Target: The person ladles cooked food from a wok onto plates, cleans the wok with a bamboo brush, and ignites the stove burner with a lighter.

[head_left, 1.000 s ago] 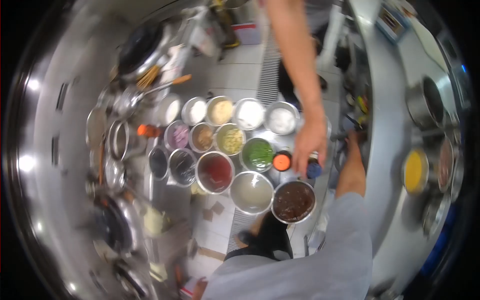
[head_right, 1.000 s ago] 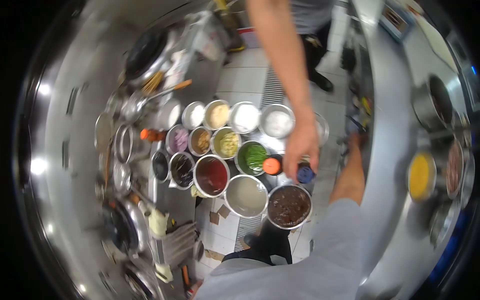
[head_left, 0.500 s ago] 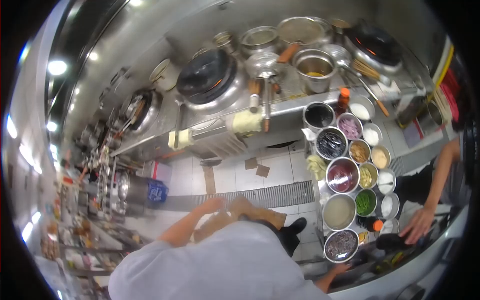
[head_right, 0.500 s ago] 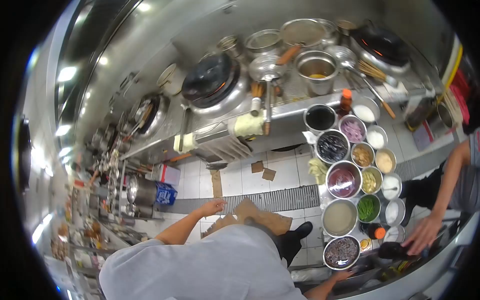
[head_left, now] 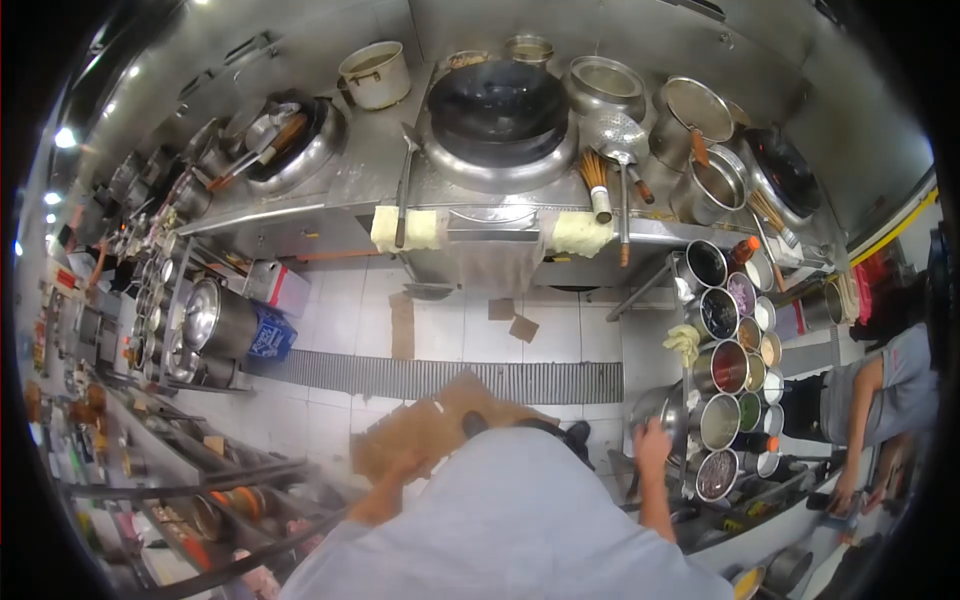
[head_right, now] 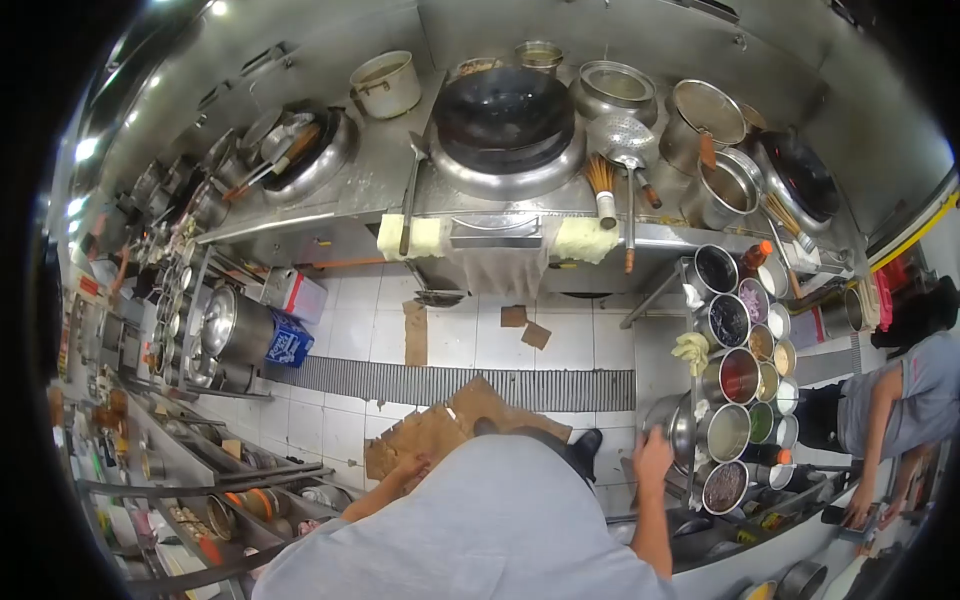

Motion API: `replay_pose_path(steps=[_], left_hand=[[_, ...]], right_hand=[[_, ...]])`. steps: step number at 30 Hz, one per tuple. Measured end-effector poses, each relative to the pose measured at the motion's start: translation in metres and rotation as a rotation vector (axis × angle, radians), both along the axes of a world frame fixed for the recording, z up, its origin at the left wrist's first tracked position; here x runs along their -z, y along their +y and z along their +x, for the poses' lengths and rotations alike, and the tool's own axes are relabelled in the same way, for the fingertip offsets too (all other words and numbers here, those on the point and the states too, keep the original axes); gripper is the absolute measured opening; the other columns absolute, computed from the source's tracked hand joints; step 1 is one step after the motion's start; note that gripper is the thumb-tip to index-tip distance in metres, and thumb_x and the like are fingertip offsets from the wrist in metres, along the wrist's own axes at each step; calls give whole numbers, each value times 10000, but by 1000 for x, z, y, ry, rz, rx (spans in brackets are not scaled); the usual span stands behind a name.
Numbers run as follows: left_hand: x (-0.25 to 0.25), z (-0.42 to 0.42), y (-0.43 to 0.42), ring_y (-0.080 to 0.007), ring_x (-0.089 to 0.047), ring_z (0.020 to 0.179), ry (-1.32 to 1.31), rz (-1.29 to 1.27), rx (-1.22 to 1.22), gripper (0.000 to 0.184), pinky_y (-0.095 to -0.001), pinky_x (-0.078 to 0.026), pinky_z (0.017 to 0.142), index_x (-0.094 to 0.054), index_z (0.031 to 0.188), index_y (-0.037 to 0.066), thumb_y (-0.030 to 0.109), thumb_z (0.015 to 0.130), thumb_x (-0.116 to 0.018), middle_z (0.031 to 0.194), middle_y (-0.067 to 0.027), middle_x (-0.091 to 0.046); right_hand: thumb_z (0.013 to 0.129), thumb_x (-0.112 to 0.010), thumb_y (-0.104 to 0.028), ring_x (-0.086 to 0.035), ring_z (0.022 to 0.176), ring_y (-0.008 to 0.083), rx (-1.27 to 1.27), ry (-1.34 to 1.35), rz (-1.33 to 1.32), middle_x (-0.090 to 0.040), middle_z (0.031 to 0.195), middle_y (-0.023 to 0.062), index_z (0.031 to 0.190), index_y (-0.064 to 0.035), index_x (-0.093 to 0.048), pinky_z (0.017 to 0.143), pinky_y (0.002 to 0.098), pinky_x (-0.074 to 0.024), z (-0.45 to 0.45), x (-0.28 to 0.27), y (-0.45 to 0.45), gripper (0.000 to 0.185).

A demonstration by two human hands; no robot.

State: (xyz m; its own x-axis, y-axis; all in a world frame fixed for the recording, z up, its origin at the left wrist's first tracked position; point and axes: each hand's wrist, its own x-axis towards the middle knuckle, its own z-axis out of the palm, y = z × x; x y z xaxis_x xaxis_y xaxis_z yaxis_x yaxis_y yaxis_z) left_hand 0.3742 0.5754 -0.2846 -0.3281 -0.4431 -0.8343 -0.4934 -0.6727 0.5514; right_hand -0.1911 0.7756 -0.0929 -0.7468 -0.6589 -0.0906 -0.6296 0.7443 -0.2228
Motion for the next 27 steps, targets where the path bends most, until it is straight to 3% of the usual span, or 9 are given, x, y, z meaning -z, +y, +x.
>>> replay_pose_path(steps=[3, 6, 10, 13, 15, 17, 19, 23, 27], left_hand=[[0, 19, 0, -152, -582, 606, 92, 37, -112, 331, -302, -492, 483, -536, 1209, 69, 113, 882, -537, 809, -71, -609], [-22, 32, 1, -141, -549, 558, 140, 1, -287, 361, -289, -465, 453, -502, 1239, 59, 107, 882, -536, 767, -58, -583], [-17, 47, -5, -140, -560, 591, 106, -133, -523, 368, -276, -468, 485, -495, 1248, 51, 111, 888, -540, 735, -55, -576], [46, 87, 12, -146, -597, 697, 145, -113, -458, 374, -282, -501, 572, -499, 1260, 66, 133, 896, -546, 726, -55, -587], [-10, 64, 15, -179, -606, 777, -33, -159, -383, 345, -332, -518, 619, -508, 1235, 41, 182, 920, -534, 838, -86, -614], [-26, 56, 19, -212, -616, 856, -217, -199, -305, 340, -383, -536, 666, -518, 1209, 16, 232, 945, -521, 951, -116, -640], [-34, 68, 19, -203, -615, 871, -281, -294, -221, 338, -369, -530, 686, -525, 1202, 15, 233, 944, -521, 966, -117, -642], [-49, 99, 6, -185, -612, 901, -317, -440, -132, 333, -341, -519, 728, -540, 1188, 12, 235, 942, -519, 995, -120, -645], [-93, 108, -57, -167, -610, 931, -356, -497, -140, 330, -314, -508, 770, -555, 1175, 9, 238, 940, -518, 1024, -123, -648]], right_hand=[[873, -600, -202, -592, 682, 354, -56, 291, -450, -593, 746, 196, 964, -4, -569, 624, 452, -435, -25, -117, -86, 221], [871, -636, -176, -478, 668, 119, 65, -53, -808, -528, 716, 52, 916, 14, -540, 594, 289, -397, -35, -195, -136, 218], [851, -570, 29, -600, 905, 165, -139, -345, -1120, -560, 1006, 93, 1095, 16, -479, 780, 278, -495, -61, -241, -204, 261], [821, -515, -16, -600, 1040, 244, -318, -721, -1299, -513, 1222, 155, 1396, -53, -304, 795, 340, -509, -42, -310, -303, 613], [819, -509, 13, -596, 931, 184, -476, -928, -1422, -525, 1208, 160, 1467, -87, -219, 740, 308, -485, -40, -330, -370, 717], [840, -549, -7, -581, 800, 141, -402, -951, -1429, -575, 1038, 116, 1448, -92, -284, 677, 289, -482, -41, -317, -434, 669], [896, -623, -189, -500, 502, 90, -237, -822, -1333, -512, 666, -12, 1148, -56, -535, 431, 230, -394, -14, -295, -500, 299], [858, -627, -483, -469, 410, 147, -41, -945, -956, -524, 644, 62, 1285, 35, -405, 347, 286, -389, 51, -189, -608, 706], [871, -606, -407, -549, 402, 243, -188, -853, -582, -617, 767, 196, 1205, 40, -476, 376, 372, -442, 72, -66, -685, 573]])
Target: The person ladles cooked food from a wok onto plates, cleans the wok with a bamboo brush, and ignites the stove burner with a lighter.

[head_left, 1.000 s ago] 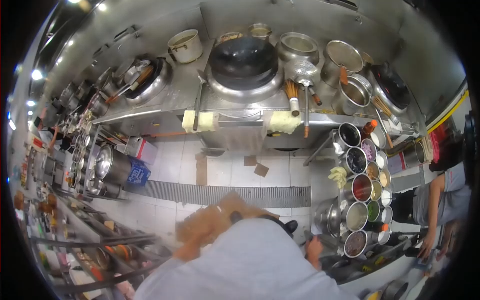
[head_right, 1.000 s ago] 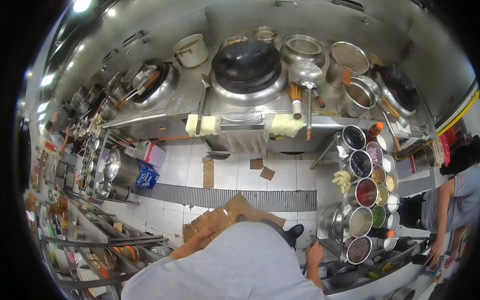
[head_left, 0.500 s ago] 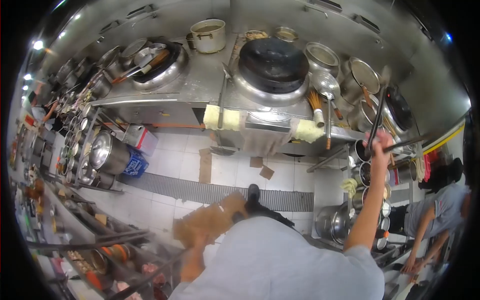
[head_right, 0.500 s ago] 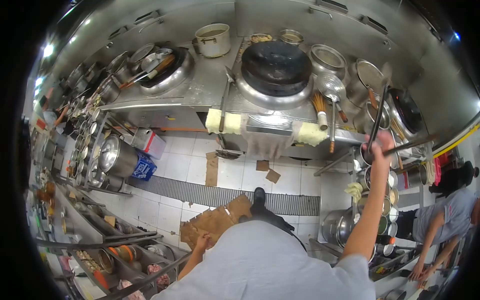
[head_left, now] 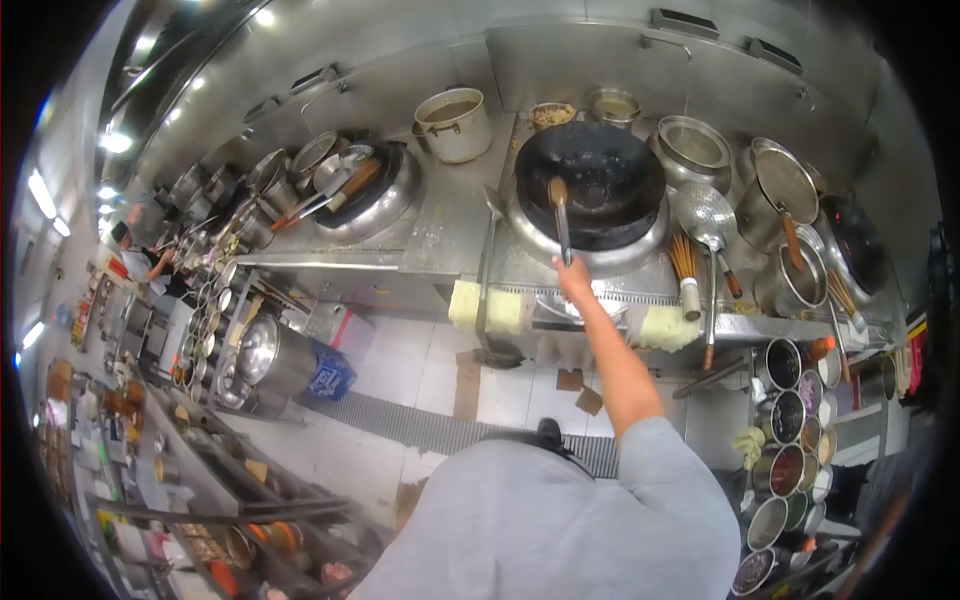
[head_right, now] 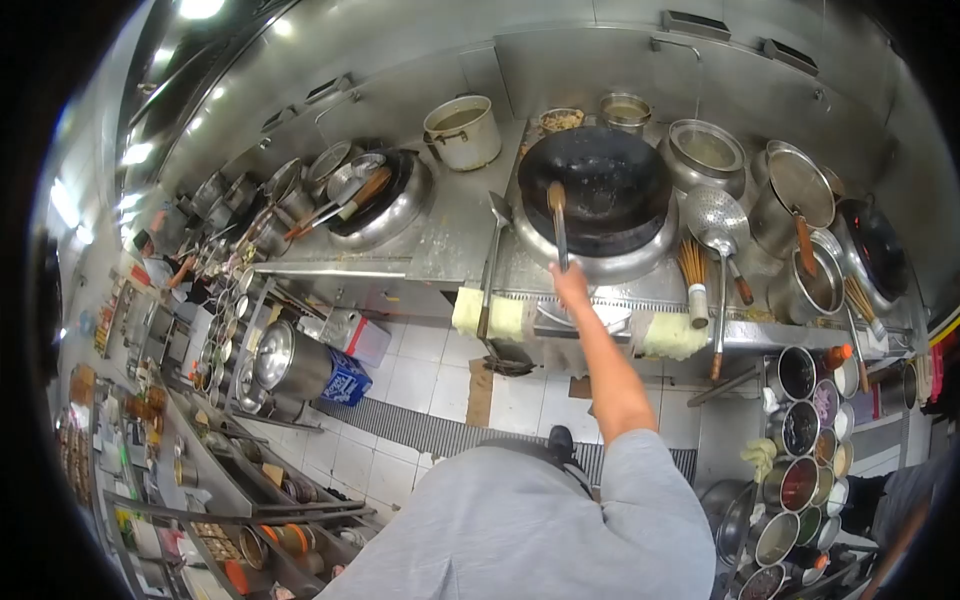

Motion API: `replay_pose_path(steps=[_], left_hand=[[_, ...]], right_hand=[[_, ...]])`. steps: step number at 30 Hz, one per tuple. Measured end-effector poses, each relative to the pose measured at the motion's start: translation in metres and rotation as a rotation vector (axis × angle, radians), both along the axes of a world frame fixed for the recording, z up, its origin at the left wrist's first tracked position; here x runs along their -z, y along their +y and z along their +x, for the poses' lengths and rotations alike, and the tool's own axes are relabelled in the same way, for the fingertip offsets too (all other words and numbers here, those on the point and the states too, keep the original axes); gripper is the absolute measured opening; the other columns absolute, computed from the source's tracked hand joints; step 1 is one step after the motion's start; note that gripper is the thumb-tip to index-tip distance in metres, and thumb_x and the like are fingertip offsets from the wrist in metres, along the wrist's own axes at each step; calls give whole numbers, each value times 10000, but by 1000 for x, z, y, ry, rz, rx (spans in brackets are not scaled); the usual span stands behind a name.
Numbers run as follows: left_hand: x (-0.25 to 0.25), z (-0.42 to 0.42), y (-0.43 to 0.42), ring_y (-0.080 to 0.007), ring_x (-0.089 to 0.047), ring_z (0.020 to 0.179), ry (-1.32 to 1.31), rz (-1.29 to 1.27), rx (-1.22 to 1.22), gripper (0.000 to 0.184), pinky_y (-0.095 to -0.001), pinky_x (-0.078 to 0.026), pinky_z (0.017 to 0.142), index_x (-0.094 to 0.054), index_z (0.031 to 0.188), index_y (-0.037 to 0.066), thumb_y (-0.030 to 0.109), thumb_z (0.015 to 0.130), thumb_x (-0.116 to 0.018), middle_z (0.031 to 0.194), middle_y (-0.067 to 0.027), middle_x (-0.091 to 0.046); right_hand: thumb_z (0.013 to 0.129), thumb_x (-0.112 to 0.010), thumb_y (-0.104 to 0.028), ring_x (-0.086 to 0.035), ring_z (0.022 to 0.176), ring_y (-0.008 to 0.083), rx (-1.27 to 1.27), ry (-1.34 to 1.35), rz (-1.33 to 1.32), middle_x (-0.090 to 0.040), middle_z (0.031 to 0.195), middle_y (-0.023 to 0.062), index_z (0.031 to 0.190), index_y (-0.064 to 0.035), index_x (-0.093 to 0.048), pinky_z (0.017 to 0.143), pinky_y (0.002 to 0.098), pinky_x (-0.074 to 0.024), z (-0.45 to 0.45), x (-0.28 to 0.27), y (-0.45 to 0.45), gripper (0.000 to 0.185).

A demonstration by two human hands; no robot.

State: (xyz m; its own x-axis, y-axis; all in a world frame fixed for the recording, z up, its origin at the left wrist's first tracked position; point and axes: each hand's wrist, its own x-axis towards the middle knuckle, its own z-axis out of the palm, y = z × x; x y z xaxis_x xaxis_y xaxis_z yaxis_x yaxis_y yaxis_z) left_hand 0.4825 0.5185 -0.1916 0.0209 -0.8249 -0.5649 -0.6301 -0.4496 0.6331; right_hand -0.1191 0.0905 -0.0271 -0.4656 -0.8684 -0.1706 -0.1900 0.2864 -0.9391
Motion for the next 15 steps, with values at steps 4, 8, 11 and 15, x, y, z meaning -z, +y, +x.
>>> replay_pose_path(steps=[4, 8, 11, 15], left_hand=[[-23, -1, -85, -152, -609, 942, 94, -61, -178, 318, -292, -498, 800, -574, 1153, 9, 233, 933, -526, 1035, -124, -652], [4, -3, -119, -155, -615, 896, 140, -187, -315, 274, -294, -501, 780, -606, 1119, 30, 189, 899, -568, 997, -114, -662], [12, -26, -123, -171, -622, 875, 166, -221, -267, 248, -317, -515, 765, -618, 1104, 57, 147, 876, -587, 977, -103, -664], [34, -34, -111, -187, -623, 864, 245, -31, -236, 242, -339, -523, 767, -616, 1103, 74, 127, 870, -585, 962, -93, -655]], right_hand=[[832, -647, -312, -628, 904, 423, -20, 499, 40, -632, 999, 274, 1191, 24, -507, 744, 482, -505, -49, 67, -6, 511], [842, -621, -328, -582, 1021, 428, -87, 623, 238, -623, 1082, 242, 1238, -101, -500, 866, 502, -457, -135, 51, 46, 472], [860, -608, -342, -604, 954, 447, 111, 797, 365, -642, 1004, 247, 1195, -77, -504, 796, 523, -477, -211, 37, 53, 440], [887, -555, -436, -586, 1002, 459, 406, 814, 360, -623, 1057, 272, 1184, -35, -508, 834, 525, -463, -221, -45, 40, 501]])
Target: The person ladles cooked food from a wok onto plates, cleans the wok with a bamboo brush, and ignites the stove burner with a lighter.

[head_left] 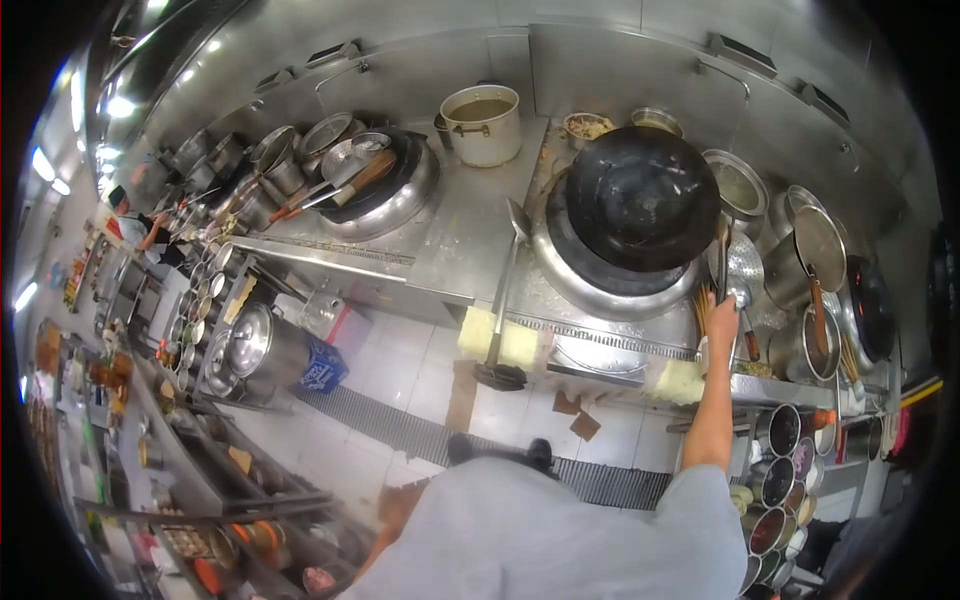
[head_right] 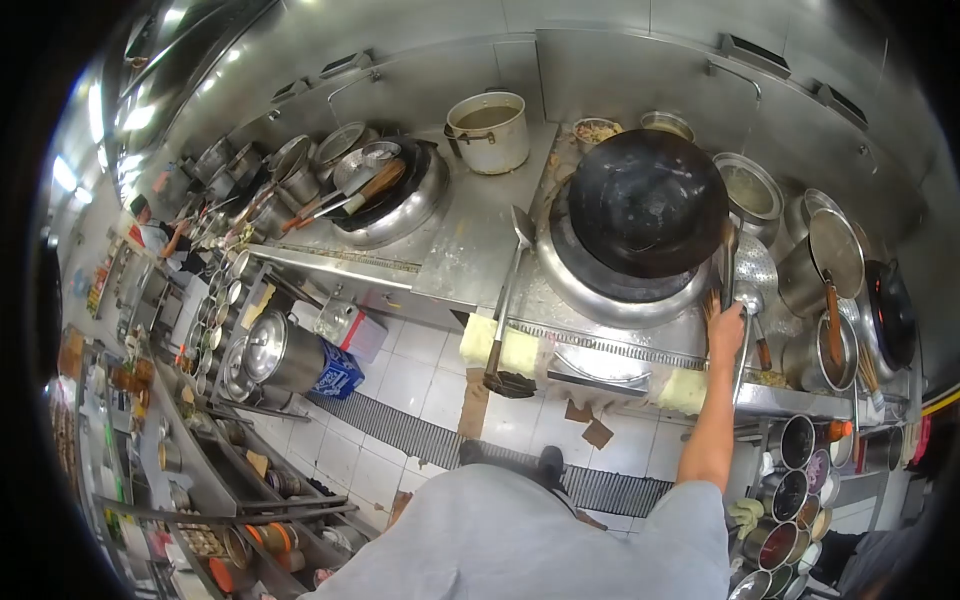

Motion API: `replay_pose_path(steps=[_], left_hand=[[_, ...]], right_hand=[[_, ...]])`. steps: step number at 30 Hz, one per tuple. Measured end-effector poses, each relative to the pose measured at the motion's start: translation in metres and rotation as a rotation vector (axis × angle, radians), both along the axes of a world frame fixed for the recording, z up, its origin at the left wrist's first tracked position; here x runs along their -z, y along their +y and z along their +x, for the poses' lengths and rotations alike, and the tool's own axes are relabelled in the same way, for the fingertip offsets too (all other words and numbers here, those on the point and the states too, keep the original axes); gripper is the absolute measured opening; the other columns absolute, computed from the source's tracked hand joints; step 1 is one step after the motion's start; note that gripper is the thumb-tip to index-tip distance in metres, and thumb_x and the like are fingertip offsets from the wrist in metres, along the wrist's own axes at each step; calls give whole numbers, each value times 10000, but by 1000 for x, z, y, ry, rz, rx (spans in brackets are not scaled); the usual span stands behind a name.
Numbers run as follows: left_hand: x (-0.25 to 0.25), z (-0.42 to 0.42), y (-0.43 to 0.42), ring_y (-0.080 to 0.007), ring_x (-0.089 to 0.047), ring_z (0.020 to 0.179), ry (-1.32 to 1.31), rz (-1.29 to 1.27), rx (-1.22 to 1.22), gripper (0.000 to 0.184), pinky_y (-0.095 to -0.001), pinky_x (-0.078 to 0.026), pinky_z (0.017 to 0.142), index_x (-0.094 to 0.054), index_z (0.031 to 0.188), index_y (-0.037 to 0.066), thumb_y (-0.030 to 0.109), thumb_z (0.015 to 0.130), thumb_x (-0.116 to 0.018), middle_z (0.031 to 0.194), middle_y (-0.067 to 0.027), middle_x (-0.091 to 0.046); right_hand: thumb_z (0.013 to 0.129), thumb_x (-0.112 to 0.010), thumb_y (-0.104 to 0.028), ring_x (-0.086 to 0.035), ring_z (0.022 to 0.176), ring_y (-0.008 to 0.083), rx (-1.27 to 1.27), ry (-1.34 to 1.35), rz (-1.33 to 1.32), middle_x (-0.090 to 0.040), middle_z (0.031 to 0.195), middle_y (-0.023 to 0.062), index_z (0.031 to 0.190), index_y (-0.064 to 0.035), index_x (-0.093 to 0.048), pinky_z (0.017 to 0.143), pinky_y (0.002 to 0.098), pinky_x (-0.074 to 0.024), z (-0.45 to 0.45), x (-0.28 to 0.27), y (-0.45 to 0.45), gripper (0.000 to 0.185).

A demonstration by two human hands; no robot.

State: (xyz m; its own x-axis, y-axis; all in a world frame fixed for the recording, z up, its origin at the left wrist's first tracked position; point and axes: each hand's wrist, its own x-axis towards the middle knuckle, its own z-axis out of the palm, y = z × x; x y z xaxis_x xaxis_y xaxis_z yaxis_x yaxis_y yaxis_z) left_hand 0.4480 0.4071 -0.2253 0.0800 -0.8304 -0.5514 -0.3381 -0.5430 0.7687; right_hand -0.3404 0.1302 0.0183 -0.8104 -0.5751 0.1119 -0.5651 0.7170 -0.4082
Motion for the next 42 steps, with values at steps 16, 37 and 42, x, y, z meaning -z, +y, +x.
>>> replay_pose_path(steps=[16, 37, 42], left_hand=[[17, 89, -171, -200, -601, 818, 275, 251, -166, 362, -341, -525, 686, -521, 1233, 91, 100, 872, -547, 980, -74, -595], [78, 176, -123, -256, -621, 735, 27, 94, 431, 312, -356, -529, 551, -550, 1145, 58, 124, 840, -551, 910, -139, -623], [76, 146, -192, -304, -635, 780, 118, 273, 351, 295, -355, -546, 583, -577, 1110, 54, 168, 839, -558, 942, -165, -640]], right_hand=[[843, -387, -747, -359, 399, 101, -178, -1739, -419, -441, 590, -7, 1070, -124, -518, 374, 261, -302, 354, 6, -107, 676], [955, -397, -543, -349, 380, 93, -56, -1092, -792, -415, 604, -6, 1071, -154, -493, 327, 267, -302, 423, 23, -187, 417], [957, -416, -517, -348, 394, 88, -107, -1021, -840, -417, 602, -14, 1094, -131, -499, 337, 257, -301, 404, -9, -107, 418]])
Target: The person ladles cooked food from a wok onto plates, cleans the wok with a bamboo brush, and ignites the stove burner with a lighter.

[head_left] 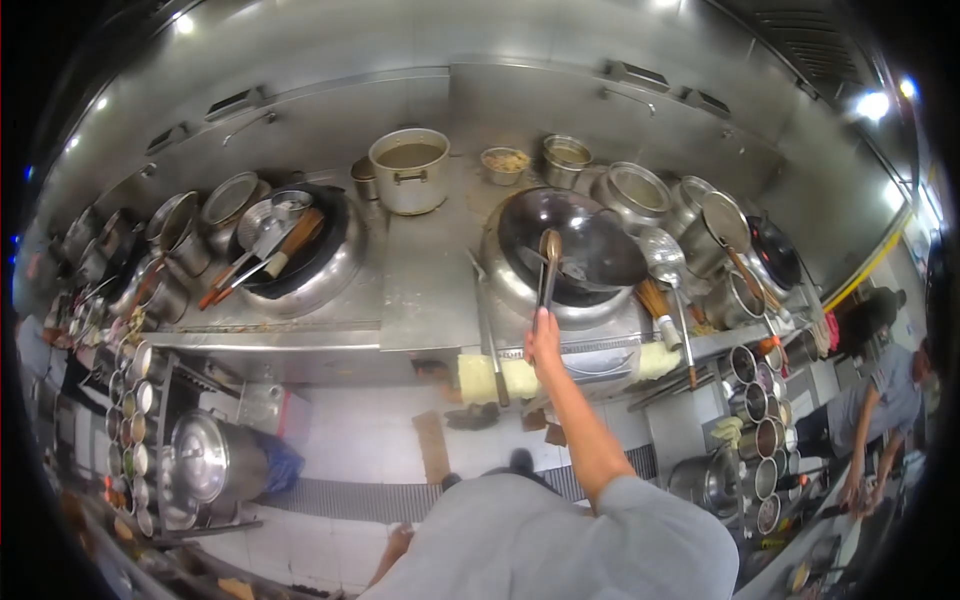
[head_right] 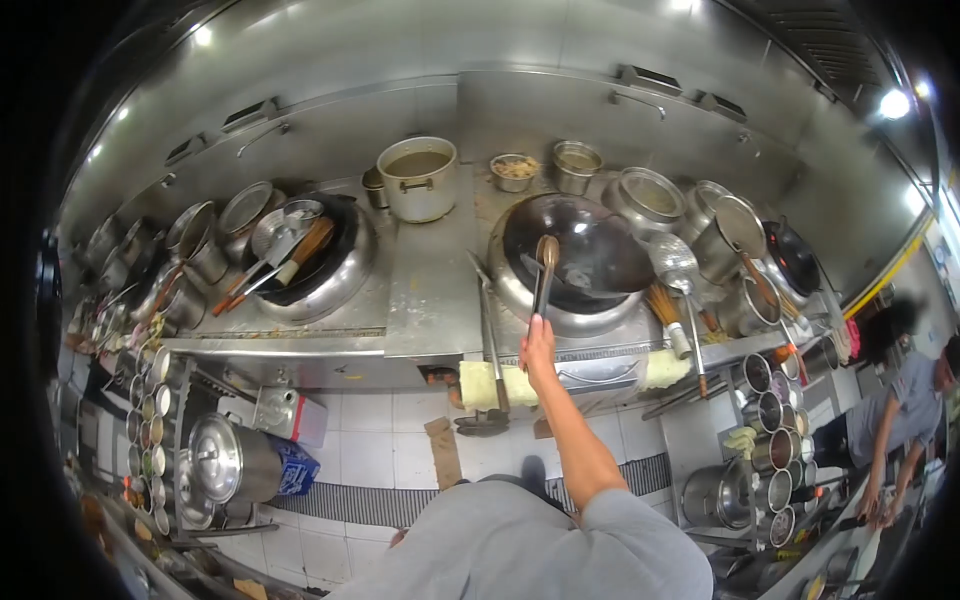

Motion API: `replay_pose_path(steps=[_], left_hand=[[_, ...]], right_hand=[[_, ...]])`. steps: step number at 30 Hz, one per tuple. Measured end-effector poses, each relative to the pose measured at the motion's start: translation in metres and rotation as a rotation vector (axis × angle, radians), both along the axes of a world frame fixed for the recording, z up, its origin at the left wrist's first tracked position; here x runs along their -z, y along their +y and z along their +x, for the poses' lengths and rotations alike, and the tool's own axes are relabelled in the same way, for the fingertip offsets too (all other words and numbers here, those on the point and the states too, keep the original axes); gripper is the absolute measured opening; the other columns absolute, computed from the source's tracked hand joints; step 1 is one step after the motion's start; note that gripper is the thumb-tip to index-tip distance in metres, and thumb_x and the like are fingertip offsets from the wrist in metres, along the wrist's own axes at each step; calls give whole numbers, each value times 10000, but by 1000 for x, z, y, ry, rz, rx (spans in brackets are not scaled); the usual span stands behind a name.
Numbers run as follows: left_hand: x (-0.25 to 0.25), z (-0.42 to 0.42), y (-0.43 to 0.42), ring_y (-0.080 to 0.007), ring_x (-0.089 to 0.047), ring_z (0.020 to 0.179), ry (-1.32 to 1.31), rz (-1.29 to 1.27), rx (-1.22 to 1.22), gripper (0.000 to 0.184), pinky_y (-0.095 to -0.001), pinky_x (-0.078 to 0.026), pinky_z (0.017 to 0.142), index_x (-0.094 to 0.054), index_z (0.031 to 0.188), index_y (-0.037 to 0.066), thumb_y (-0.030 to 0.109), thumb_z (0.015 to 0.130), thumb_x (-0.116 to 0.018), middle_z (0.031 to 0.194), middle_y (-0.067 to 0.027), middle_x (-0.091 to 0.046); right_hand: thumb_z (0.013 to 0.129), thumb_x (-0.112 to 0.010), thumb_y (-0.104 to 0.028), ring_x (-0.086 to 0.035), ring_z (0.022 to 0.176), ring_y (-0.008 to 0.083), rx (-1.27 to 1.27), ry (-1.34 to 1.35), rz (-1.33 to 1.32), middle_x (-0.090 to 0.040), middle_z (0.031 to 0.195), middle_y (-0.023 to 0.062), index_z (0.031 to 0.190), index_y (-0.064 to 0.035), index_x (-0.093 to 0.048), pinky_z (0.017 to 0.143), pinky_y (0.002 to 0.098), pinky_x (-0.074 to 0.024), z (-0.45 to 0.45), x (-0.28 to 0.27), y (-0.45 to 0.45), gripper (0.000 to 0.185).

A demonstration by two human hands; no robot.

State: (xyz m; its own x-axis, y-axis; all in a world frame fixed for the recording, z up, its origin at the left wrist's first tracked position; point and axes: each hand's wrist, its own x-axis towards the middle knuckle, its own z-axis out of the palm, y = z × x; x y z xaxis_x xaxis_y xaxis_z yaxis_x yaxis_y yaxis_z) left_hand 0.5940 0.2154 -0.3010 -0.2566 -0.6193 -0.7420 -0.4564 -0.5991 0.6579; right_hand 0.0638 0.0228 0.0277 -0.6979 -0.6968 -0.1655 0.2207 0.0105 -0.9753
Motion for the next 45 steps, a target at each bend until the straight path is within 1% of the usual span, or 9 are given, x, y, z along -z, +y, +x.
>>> replay_pose_path(steps=[2, 4, 6, 14, 18, 23, 26, 37, 45], left_hand=[[1, -10, -39, -323, -641, 799, 10, 14, -54, 291, -355, -553, 596, -588, 1097, 52, 185, 839, -561, 955, -176, -647], [57, 8, -88, -293, -643, 809, -119, -572, 538, 294, -397, -568, 604, -545, 1159, 37, 95, 872, -531, 941, -154, -646], [29, -2, -114, -171, -582, 608, 261, -64, -278, 345, -326, -470, 459, -489, 1191, 81, 59, 849, -523, 803, -99, -587], [6, -26, -129, -176, -588, 647, 184, -242, -298, 370, -306, -475, 491, -493, 1204, 80, 58, 837, -540, 838, -79, -592], [75, -18, -79, -191, -610, 681, 305, -7, -376, 376, -318, -487, 522, -501, 1212, 82, 83, 838, -538, 842, -71, -597], [7, -24, 16, -254, -600, 845, 40, 132, -143, 256, -403, -514, 685, -566, 1100, 112, 148, 849, -594, 902, -80, -626], [43, -7, 45, -247, -608, 850, 4, -862, 385, 348, -379, -519, 701, -560, 1107, 115, 78, 767, -622, 921, -78, -622], [6, -54, -40, -206, -618, 795, 287, 243, -462, 370, -330, -514, 600, -489, 1191, 63, 15, 828, -546, 995, -100, -633], [28, -67, -50, -205, -623, 747, -21, -219, -7, 311, -352, -527, 595, -552, 1133, 47, 60, 825, -594, 940, -101, -650]], right_hand=[[959, -428, -502, -364, 390, 75, 6, -175, 108, -411, 593, -20, 1075, -122, -495, 335, 242, -315, -4, -52, 57, 403], [939, -465, -533, -357, 391, 64, -40, -174, 14, -416, 585, -27, 1063, -134, -517, 338, 238, -309, -41, -99, 107, 421], [927, -492, -538, -332, 395, 51, -65, -176, 18, -425, 577, -46, 1036, -127, -549, 356, 231, -290, -107, -144, 138, 429], [971, -426, -479, -301, 390, 61, -75, 35, 561, -410, 561, -42, 950, -105, -523, 359, 240, -251, -300, -263, 126, 387], [960, -440, -474, -381, 349, 137, -60, 502, 830, -435, 528, 25, 924, -56, -537, 337, 301, -318, -352, -270, 87, 431], [955, -456, -463, -400, 328, 180, -81, 807, 925, -440, 504, 65, 847, -28, -533, 317, 340, -307, -405, -221, 32, 456], [956, -452, -453, -392, 323, 185, -64, 810, 887, -422, 499, 60, 804, -47, -500, 307, 347, -294, -412, -196, 30, 436], [958, -461, -432, -531, 416, 278, -32, 1013, 816, -536, 574, 147, 850, 18, -549, 369, 407, -399, -397, -202, 68, 471], [932, -468, -449, -635, 948, 400, 34, 1154, 1008, -602, 1122, 269, 1192, 25, -541, 692, 469, -528, -443, -182, 43, 545]])
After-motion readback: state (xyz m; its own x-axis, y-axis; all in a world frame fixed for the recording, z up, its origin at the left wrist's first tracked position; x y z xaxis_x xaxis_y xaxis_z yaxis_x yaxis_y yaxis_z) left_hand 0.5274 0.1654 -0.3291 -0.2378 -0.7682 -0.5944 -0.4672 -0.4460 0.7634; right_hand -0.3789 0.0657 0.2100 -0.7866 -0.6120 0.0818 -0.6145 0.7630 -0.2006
